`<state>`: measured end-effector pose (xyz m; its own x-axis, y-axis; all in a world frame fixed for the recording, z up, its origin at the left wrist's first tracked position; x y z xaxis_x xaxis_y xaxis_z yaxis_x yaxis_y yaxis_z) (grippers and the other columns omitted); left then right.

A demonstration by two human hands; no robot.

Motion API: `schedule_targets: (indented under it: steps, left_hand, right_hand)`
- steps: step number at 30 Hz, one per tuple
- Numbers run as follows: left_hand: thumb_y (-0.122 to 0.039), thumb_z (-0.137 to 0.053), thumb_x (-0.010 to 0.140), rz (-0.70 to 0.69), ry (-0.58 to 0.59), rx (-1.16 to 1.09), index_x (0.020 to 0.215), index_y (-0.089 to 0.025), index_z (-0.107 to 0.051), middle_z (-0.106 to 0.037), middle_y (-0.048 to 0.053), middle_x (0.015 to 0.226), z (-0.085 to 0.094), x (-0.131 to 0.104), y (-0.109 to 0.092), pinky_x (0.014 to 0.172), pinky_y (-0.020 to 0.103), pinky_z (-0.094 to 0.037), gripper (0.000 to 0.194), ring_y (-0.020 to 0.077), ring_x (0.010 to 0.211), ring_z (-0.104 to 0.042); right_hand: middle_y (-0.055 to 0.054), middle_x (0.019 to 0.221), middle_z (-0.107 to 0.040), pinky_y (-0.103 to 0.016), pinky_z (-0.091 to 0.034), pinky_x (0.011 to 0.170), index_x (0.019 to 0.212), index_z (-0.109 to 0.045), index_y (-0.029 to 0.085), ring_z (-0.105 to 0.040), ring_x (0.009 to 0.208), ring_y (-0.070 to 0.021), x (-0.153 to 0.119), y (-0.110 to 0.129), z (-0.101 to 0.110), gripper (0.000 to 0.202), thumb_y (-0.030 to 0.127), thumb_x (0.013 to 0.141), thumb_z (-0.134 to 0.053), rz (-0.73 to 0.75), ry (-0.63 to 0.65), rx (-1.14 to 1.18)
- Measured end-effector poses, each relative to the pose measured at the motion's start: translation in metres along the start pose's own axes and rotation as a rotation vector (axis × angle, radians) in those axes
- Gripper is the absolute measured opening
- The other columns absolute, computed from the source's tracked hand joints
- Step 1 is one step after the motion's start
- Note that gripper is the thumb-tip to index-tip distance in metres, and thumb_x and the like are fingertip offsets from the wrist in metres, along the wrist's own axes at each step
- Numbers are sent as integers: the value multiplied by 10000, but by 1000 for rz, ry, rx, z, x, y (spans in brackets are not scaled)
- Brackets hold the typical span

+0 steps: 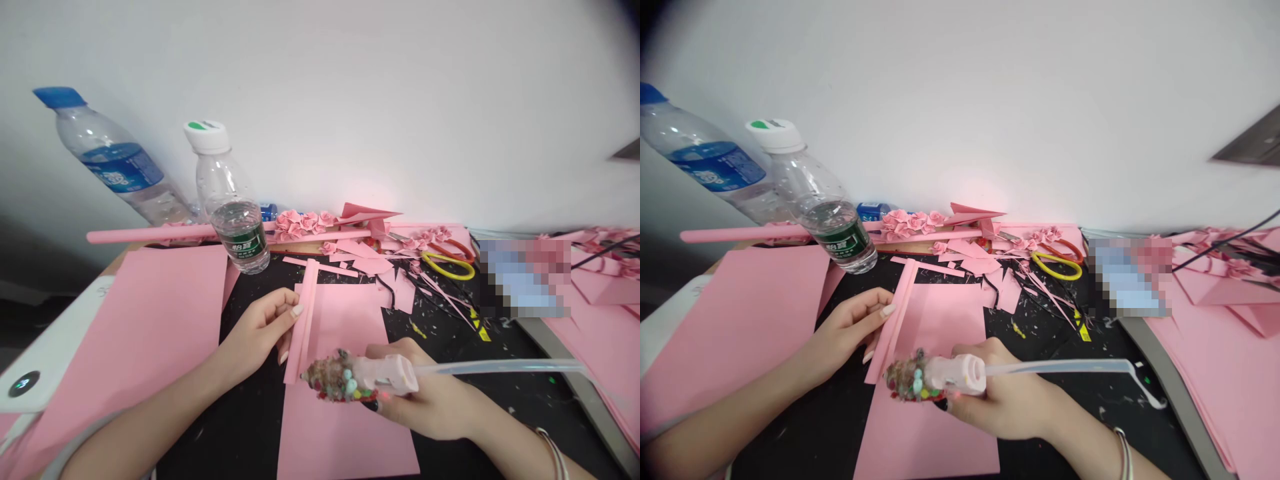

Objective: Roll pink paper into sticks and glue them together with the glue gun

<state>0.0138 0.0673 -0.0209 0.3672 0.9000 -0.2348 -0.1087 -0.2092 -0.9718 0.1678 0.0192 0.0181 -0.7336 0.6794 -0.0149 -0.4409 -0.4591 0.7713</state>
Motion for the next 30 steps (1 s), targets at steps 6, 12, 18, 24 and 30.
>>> schedule_targets:
  steps: [6, 12, 18, 24, 30]
  left_hand:
    - [-395, -470, 889, 1, -7, 2, 804, -165, -486, -440, -81, 509, 1, 0, 0, 397, 154, -306, 246, 42, 369, -397]
    - [-403, -480, 884, -2, -5, -6, 813, -165, -492, -448, -79, 519, 0, 0, -1, 395, 157, -306, 248, 41, 366, -392]
    - [-406, -472, 888, 1, 5, 4, 813, -167, -497, -454, -76, 517, 0, 0, 2, 392, 155, -302, 252, 41, 365, -396]
    - [-396, -475, 886, 9, 24, 3, 816, -167, -493, -459, -74, 526, -1, 0, 4, 397, 157, -304, 240, 41, 366, -400]
    - [-388, -473, 883, 6, 33, 17, 802, -164, -493, -462, -73, 533, -3, 0, 2, 395, 159, -312, 239, 43, 363, -404]
  right_hand:
    - [30, 628, -435, -203, -321, 518, 652, -388, 187, -410, 535, -83, -2, 0, 3, 186, 242, 818, -453, 3, -19, -50]
    - [22, 605, -463, -200, -340, 502, 635, -426, 185, -420, 515, -88, -1, 3, 7, 211, 257, 833, -442, 35, -65, -74]
    - [9, 574, -495, -209, -353, 467, 643, -491, 184, -431, 480, -98, -2, 3, 11, 228, 279, 846, -446, 42, -124, -78]
    - [8, 579, -509, -204, -376, 480, 682, -537, 181, -455, 488, -103, -4, 2, 16, 270, 312, 882, -412, 25, -212, -87]
    - [4, 574, -514, -208, -360, 471, 642, -512, 182, -431, 494, -106, -3, -6, 18, 300, 343, 878, -422, -25, -243, -118]
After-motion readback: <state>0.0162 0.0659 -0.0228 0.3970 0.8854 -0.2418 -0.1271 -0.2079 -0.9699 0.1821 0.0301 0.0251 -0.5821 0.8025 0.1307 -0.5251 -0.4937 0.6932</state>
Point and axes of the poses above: each hand's wrist, its own x-axis towards the middle knuckle, its own z-axis out of the back of the hand, y = z × x, the point moved 8 cm from there along x, towards the middle knuckle
